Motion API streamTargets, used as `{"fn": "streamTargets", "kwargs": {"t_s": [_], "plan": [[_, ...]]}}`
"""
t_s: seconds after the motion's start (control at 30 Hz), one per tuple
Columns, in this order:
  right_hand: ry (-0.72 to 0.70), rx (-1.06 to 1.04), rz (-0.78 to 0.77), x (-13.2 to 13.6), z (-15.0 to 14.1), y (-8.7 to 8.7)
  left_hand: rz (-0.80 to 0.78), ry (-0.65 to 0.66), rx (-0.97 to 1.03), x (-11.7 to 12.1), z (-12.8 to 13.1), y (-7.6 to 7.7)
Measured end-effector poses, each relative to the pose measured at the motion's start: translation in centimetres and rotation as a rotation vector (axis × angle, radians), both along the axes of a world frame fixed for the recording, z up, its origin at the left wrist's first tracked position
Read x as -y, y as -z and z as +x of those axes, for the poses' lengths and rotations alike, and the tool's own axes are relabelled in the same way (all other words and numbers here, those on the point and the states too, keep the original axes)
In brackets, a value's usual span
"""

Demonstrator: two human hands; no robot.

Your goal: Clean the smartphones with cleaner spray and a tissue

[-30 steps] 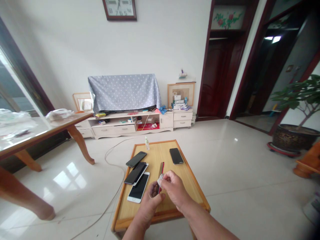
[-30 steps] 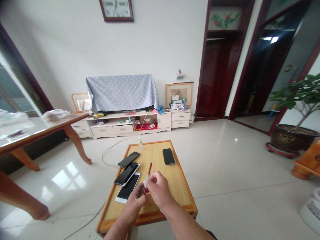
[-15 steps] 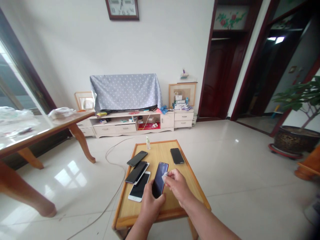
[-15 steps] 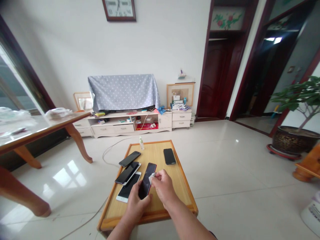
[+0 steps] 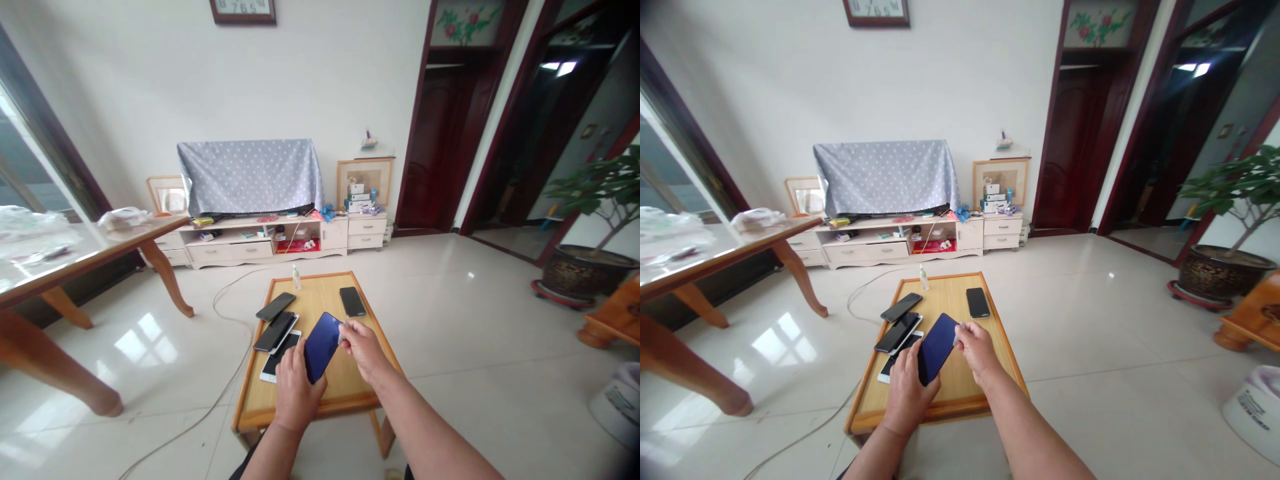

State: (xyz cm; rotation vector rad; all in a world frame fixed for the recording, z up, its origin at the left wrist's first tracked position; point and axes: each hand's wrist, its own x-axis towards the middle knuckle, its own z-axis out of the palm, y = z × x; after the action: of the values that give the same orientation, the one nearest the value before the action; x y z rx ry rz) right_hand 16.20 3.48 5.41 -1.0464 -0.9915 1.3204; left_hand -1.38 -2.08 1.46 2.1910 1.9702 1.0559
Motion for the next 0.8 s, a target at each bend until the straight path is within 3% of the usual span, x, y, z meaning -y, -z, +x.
{"fn": "streamTargets", "kwargs": {"t_s": [0.17,0.33,0.4,0.63,0.8], "plan": [[0.009,0.000,0.081,1.8,-0.2,-1.2,0.041,-0.068,-0.046,1.8,0.3,-1.0],[0.263,0.208,0.182,3.3,0.1,0.2,-0.016,-0.134,-0.083,3.8,-0.1,-1.3],[0.302,0.288,0.202,3.8,0.2,1.0,-0.082,-0.158,-0.094,4.3,-0.3,-1.2],[0.133,0.435,0.261,6.4,-1.3,2.5,-0.277,-0.139,-0.078,4.5,-0.5,-0.2],[-0.048,0.890,0.389,7.1,-3.6,3.9,-0.337,-0.093,0.007,4.2,-0.3,0.4]]}}
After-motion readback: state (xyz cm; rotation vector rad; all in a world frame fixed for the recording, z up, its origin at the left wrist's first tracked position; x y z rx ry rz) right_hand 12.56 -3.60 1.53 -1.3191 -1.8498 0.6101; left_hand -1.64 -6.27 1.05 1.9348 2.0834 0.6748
